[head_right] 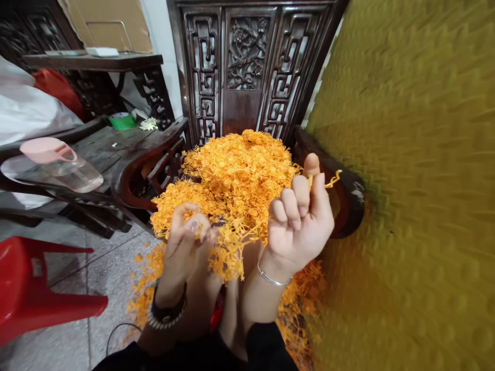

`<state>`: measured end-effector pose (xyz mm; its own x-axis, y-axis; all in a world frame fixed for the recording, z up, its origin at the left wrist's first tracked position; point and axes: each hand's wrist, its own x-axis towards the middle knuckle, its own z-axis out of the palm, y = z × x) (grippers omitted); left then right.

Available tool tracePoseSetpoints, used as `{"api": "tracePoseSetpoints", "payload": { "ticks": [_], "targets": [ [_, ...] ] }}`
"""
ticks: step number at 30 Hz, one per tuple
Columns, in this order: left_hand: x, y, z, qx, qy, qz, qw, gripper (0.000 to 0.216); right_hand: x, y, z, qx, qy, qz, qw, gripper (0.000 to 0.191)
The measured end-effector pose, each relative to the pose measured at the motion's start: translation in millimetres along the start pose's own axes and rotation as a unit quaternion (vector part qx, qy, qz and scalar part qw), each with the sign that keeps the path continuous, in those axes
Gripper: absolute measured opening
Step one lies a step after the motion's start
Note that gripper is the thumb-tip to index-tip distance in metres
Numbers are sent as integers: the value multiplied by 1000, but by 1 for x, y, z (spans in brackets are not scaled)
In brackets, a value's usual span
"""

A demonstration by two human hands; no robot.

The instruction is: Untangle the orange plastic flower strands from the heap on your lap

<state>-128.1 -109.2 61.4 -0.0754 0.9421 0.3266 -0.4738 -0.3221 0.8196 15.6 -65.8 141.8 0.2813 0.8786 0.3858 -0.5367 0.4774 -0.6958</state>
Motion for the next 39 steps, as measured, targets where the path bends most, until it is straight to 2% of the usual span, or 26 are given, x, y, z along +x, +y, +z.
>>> {"api": "tracePoseSetpoints", "payload": {
  "ticks": [2,4,5,7,10,11,13,15,17,19,21,24,26,29,32,34,36,38,39],
  "targets": [
    [9,-2,2,120,44,85,988,25,-1,-1,0,11,-7,2,1000,24],
    [21,-5,4,229,28,136,964,28,-4,-1,5,21,-5,6,1000,24],
    [28,-6,5,251,4,148,957,30,-6,-1,9,21,1,6,1000,25],
    [45,-10,8,211,-20,153,965,38,-11,1,18,18,15,-1,1000,26],
    [71,-10,17,84,9,145,986,55,-16,4,27,15,23,-30,999,27],
    [79,-9,19,64,1,151,986,58,-16,5,28,13,23,-45,999,27],
    [90,-5,23,76,-58,189,977,62,-14,4,27,7,20,-80,997,28],
    [95,-3,23,138,-160,218,953,63,-11,2,23,0,17,-103,994,28],
    [94,-5,21,216,-241,196,926,62,-6,0,17,-7,18,-100,995,27],
    [88,-11,19,276,-271,147,910,59,-2,-1,12,-5,17,-81,997,26],
    [81,-18,19,307,-277,108,904,50,2,1,9,5,12,-64,998,26],
    [76,-21,20,294,-306,98,900,41,6,7,5,-4,8,-60,998,25],
    [77,-16,22,261,-294,127,911,40,8,12,2,-34,-14,-60,997,26],
    [86,0,27,243,-215,196,926,37,7,16,-2,-136,-64,-29,988,36],
    [100,18,36,306,-158,265,901,30,3,16,-1,-271,-77,-32,959,26],
    [108,28,43,358,-167,301,868,26,-1,15,3,-325,-73,-64,941,17],
    [113,33,49,393,-198,322,839,23,-4,15,9,-329,-53,-86,939,19],
    [115,31,52,407,-213,324,827,21,-5,16,15,-310,-30,-82,947,24],
    [115,28,53,400,-212,319,833,21,-4,17,16,-298,-18,-69,952,27]
  ]
}}
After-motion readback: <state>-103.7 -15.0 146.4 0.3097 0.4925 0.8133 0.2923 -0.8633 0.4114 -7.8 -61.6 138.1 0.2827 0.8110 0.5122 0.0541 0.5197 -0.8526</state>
